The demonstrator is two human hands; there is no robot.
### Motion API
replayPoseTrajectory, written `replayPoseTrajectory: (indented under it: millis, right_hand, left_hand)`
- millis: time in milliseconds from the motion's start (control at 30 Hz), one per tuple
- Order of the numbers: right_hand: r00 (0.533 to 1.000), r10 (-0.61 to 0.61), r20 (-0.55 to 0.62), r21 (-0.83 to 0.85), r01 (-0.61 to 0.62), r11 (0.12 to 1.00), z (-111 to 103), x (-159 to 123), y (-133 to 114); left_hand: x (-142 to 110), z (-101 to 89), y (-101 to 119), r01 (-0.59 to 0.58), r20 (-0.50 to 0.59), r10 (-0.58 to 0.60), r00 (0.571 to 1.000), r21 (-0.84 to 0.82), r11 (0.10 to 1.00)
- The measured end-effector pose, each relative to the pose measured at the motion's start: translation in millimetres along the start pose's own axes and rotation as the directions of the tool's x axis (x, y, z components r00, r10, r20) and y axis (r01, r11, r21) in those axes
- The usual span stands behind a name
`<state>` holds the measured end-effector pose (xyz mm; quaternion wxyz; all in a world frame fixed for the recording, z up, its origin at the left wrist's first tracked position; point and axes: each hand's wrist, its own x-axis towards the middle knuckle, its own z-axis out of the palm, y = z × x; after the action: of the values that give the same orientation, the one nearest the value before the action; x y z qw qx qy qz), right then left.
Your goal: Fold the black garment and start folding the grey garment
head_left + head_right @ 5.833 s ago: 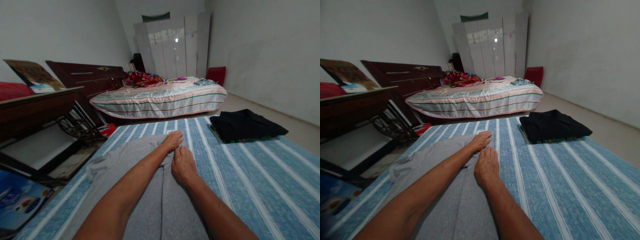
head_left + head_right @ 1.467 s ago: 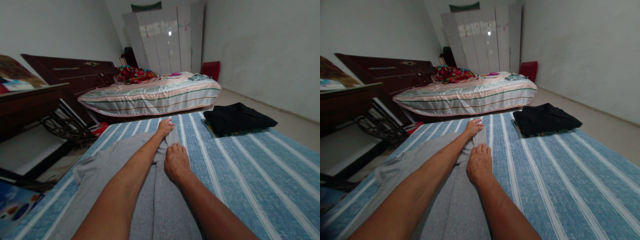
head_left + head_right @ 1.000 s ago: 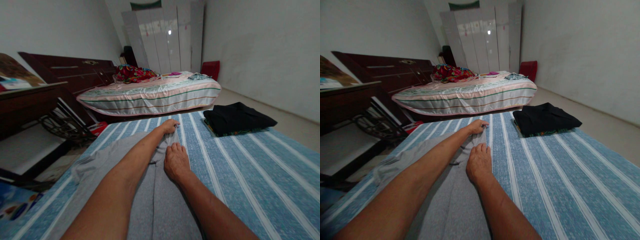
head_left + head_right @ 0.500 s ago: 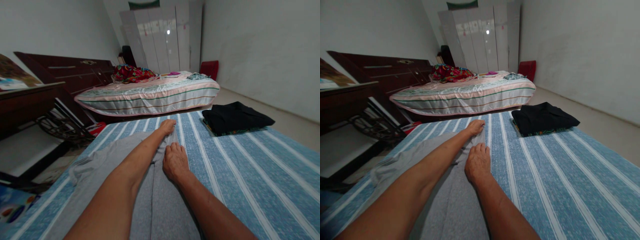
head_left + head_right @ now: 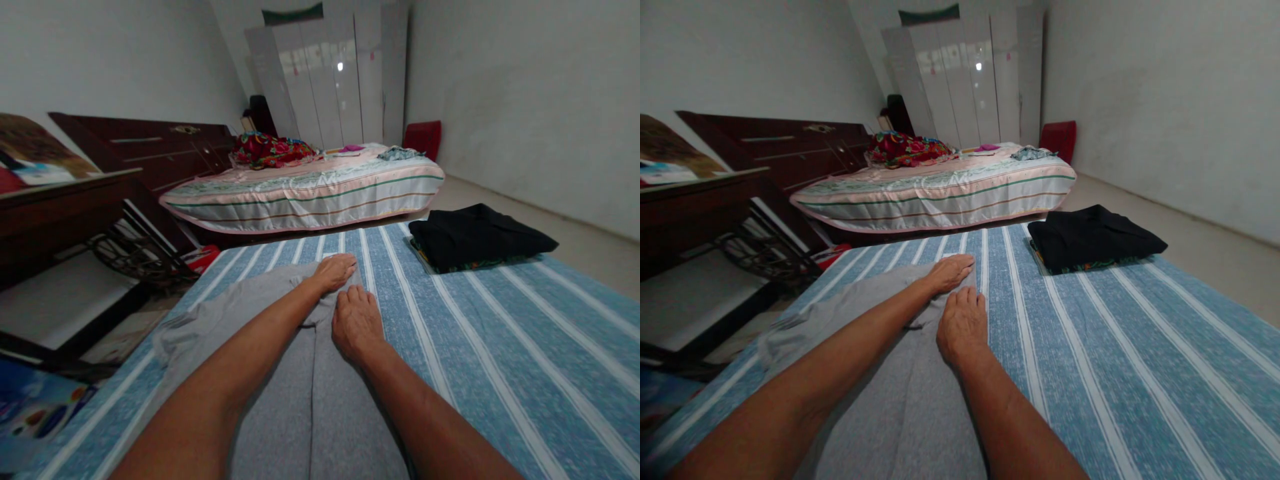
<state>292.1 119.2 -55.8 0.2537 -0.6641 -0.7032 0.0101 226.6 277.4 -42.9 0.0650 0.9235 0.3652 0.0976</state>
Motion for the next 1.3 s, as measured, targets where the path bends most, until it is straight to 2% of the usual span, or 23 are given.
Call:
replayPoseTrajectory:
  millis: [233, 333, 433, 600, 800, 1000, 1067, 1167, 1300]
  right_hand:
    - [1.0, 0.021, -0.011, 0.0, -0.021, 1.0, 0.7, 0.1, -0.2]
    - [1.0, 0.02, -0.016, 0.004, -0.02, 1.0, 1.5, -0.1, 0.1]
    - [1.0, 0.019, -0.016, 0.009, -0.019, 1.0, 2.2, -0.3, 0.7]
    - [1.0, 0.02, 0.023, 0.011, -0.02, 1.0, 0.4, -0.4, 3.4]
    - [0.997, 0.012, 0.076, 0.01, -0.013, 1.0, -1.4, -1.2, 7.8]
    - [0.991, 0.037, 0.125, 0.021, -0.04, 0.999, -3.0, -0.2, 7.8]
    - [0.988, 0.085, 0.132, 0.027, -0.089, 0.996, -5.7, 8.2, 10.6]
    - [0.969, 0.22, 0.113, 0.028, -0.225, 0.974, -11.6, 32.0, 20.7]
    - [0.901, 0.414, 0.129, 0.026, -0.421, 0.907, -14.6, 71.7, 41.2]
  left_hand:
    - [0.0, 4.7, -4.2, 0.039, 0.015, -0.039, 0.999, -0.015, 0.999]
    - [-2.3, 2.2, 2.0, 0.033, 0.008, -0.033, 0.999, 0.017, 0.999]
    - [-13.0, -3.2, 13.3, 0.079, -0.04, -0.075, 0.996, 0.096, 0.992]
    - [-57.6, -12.9, 28.6, 0.174, -0.16, -0.154, 0.975, 0.121, 0.977]
    - [-123.0, -12.3, 45.3, 0.195, -0.159, -0.181, 0.971, 0.082, 0.977]
    - [-157.0, -20.9, 56.4, 0.26, -0.155, -0.25, 0.956, 0.047, 0.965]
    - [-162.4, -26.7, 54.4, 0.286, -0.158, -0.277, 0.948, 0.04, 0.957]
    - [-165.4, -32.2, 48.9, 0.297, -0.158, -0.289, 0.944, 0.025, 0.955]
    - [-163.6, -28.4, 43.6, 0.259, -0.175, -0.252, 0.952, 0.02, 0.966]
